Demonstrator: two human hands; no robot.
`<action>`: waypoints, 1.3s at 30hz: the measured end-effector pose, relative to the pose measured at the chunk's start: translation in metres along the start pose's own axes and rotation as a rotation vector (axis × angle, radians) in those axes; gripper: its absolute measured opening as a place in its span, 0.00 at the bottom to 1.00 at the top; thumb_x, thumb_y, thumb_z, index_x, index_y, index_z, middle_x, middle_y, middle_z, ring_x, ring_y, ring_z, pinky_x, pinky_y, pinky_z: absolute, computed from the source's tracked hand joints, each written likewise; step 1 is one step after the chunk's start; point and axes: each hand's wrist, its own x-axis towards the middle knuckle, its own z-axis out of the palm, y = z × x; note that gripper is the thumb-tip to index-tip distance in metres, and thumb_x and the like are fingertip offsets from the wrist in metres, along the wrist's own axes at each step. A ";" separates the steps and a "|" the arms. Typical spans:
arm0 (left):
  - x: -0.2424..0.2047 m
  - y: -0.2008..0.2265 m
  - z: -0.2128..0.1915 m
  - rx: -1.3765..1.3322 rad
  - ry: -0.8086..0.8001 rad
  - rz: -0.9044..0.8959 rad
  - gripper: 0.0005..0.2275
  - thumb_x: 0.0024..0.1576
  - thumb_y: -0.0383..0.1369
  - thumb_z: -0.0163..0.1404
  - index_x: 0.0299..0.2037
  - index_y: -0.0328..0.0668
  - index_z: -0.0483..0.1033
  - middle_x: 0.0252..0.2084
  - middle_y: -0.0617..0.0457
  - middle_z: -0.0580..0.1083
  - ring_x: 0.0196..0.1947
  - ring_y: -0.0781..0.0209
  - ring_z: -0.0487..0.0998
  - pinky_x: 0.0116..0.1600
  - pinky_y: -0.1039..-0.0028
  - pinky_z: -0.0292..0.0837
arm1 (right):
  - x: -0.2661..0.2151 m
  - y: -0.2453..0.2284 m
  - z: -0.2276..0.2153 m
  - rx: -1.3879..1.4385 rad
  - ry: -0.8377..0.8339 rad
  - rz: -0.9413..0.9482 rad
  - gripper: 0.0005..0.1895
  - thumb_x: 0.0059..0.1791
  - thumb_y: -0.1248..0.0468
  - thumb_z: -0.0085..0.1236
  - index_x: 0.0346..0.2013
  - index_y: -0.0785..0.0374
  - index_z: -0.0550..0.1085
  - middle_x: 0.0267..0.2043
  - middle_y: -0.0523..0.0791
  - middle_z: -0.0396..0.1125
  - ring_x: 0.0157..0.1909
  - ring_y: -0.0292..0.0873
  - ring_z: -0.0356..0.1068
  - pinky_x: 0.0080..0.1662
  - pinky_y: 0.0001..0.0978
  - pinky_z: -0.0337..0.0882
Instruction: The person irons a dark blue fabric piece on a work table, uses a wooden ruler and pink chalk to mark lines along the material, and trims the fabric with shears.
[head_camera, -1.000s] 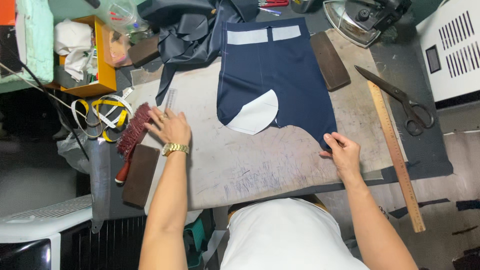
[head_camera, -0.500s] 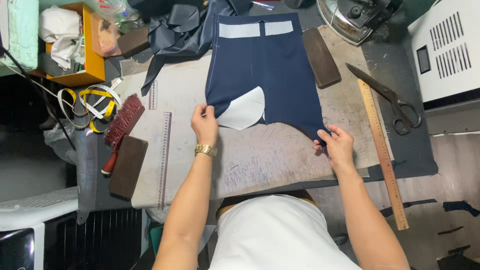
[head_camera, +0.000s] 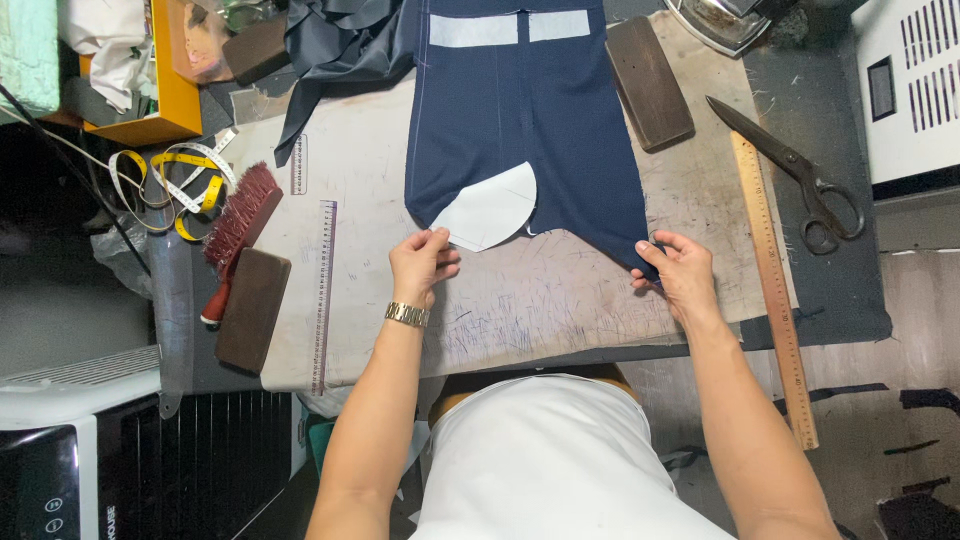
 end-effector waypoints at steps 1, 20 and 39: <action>0.004 0.002 0.002 -0.003 0.064 0.048 0.09 0.53 0.31 0.63 0.38 0.38 0.77 0.30 0.47 0.78 0.28 0.56 0.84 0.34 0.64 0.86 | 0.000 0.001 0.002 -0.023 -0.020 -0.012 0.29 0.48 0.66 0.69 0.58 0.73 0.65 0.37 0.50 0.73 0.23 0.50 0.75 0.26 0.41 0.82; -0.063 -0.010 -0.086 0.385 0.112 0.053 0.13 0.53 0.36 0.63 0.44 0.39 0.79 0.23 0.57 0.74 0.22 0.72 0.71 0.23 0.80 0.77 | -0.010 0.010 -0.035 -0.329 0.013 -0.114 0.28 0.51 0.66 0.69 0.59 0.75 0.67 0.34 0.51 0.71 0.24 0.44 0.72 0.21 0.39 0.78; -0.089 -0.003 -0.085 0.587 -0.043 -0.019 0.11 0.55 0.25 0.56 0.46 0.27 0.75 0.20 0.50 0.72 0.17 0.60 0.78 0.25 0.75 0.81 | -0.034 -0.007 -0.027 -0.539 0.022 -0.043 0.28 0.50 0.64 0.66 0.61 0.74 0.68 0.37 0.54 0.73 0.23 0.41 0.71 0.22 0.29 0.75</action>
